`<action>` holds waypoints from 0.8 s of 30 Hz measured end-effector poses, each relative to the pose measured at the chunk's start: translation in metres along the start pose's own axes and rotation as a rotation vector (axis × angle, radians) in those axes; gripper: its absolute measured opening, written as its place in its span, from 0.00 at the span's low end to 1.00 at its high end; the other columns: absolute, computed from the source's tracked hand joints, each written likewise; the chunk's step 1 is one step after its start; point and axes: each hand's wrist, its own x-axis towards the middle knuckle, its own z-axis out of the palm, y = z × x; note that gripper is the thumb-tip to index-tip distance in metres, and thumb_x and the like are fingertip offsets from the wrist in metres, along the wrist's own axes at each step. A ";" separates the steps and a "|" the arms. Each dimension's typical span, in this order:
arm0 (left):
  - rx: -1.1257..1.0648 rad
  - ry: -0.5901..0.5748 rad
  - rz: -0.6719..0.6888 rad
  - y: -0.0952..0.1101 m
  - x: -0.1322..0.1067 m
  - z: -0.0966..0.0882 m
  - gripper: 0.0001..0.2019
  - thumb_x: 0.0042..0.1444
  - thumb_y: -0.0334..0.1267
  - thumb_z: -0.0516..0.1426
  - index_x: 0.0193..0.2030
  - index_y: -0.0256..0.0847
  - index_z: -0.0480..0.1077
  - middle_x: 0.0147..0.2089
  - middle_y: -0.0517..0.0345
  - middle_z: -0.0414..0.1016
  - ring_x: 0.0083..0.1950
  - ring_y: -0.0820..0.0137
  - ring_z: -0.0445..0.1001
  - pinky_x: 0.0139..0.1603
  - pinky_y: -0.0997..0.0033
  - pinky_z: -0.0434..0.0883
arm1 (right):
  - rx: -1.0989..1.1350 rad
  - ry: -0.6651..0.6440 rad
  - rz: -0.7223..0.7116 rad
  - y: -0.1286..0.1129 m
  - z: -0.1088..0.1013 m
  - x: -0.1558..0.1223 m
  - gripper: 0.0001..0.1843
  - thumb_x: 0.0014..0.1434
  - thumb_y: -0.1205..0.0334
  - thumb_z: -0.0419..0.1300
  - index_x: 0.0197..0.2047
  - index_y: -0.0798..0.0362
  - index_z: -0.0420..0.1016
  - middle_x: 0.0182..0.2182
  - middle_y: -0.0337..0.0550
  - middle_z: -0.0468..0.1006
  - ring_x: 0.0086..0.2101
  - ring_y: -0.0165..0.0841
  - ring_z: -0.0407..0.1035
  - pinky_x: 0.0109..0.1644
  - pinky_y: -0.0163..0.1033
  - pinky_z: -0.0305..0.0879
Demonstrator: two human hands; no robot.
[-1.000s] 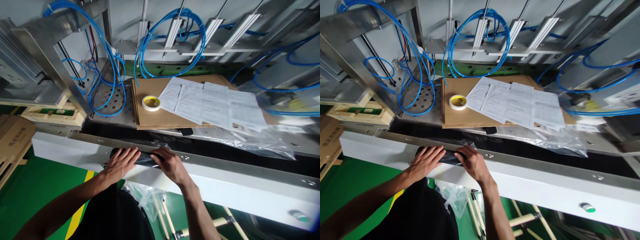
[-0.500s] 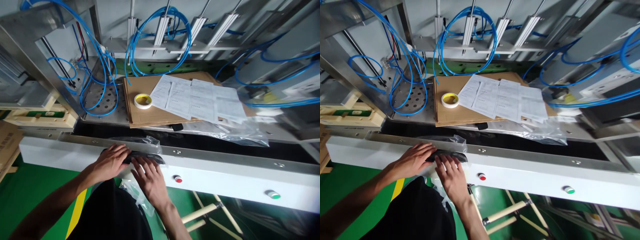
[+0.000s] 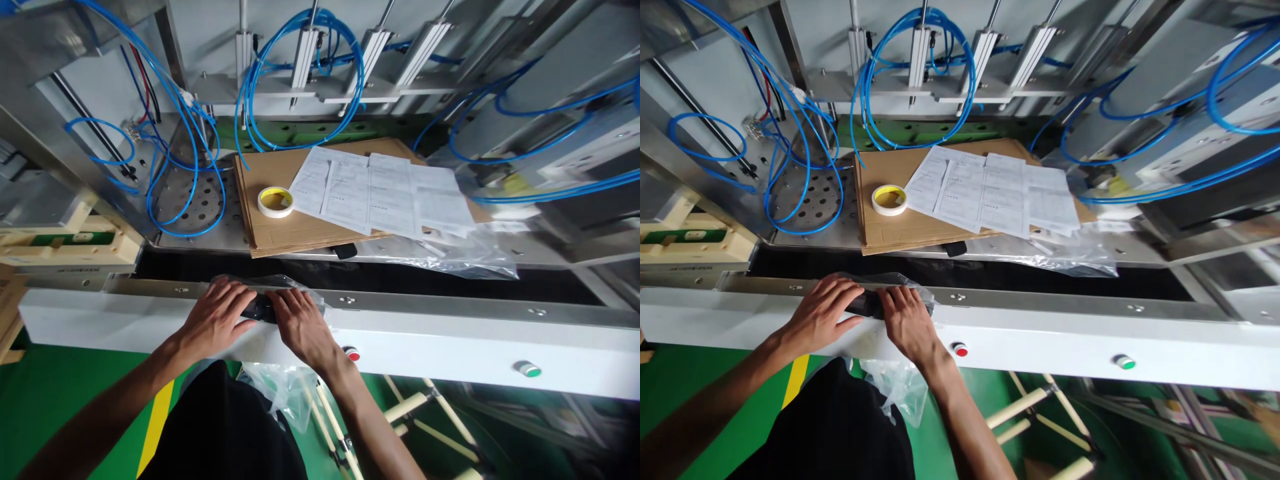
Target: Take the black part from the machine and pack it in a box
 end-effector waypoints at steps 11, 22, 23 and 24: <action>-0.005 -0.246 -0.029 -0.012 0.009 0.009 0.30 0.53 0.45 0.74 0.59 0.44 0.69 0.59 0.47 0.75 0.57 0.54 0.76 0.60 0.52 0.74 | -0.020 0.106 0.059 0.005 0.007 0.013 0.14 0.72 0.61 0.56 0.56 0.52 0.78 0.60 0.53 0.77 0.57 0.47 0.66 0.59 0.51 0.62; -0.168 -0.200 -0.089 -0.003 0.001 -0.004 0.11 0.70 0.42 0.55 0.53 0.42 0.73 0.41 0.52 0.84 0.39 0.63 0.83 0.43 0.66 0.79 | 0.829 0.622 0.943 -0.070 0.025 -0.065 0.18 0.75 0.47 0.54 0.48 0.52 0.76 0.34 0.44 0.79 0.31 0.35 0.72 0.36 0.40 0.69; -0.235 -0.235 -0.129 0.004 -0.001 -0.006 0.12 0.72 0.43 0.53 0.52 0.43 0.74 0.39 0.54 0.84 0.38 0.64 0.84 0.41 0.68 0.78 | 1.001 0.521 0.997 -0.080 0.028 -0.065 0.22 0.74 0.43 0.54 0.51 0.53 0.76 0.36 0.45 0.80 0.33 0.36 0.73 0.36 0.40 0.70; -0.313 -0.262 -0.171 0.011 -0.003 -0.007 0.13 0.73 0.44 0.52 0.52 0.43 0.74 0.39 0.55 0.84 0.39 0.65 0.84 0.41 0.70 0.79 | 1.140 0.452 1.016 -0.088 0.030 -0.065 0.26 0.72 0.39 0.55 0.54 0.53 0.76 0.37 0.46 0.81 0.34 0.37 0.74 0.38 0.41 0.72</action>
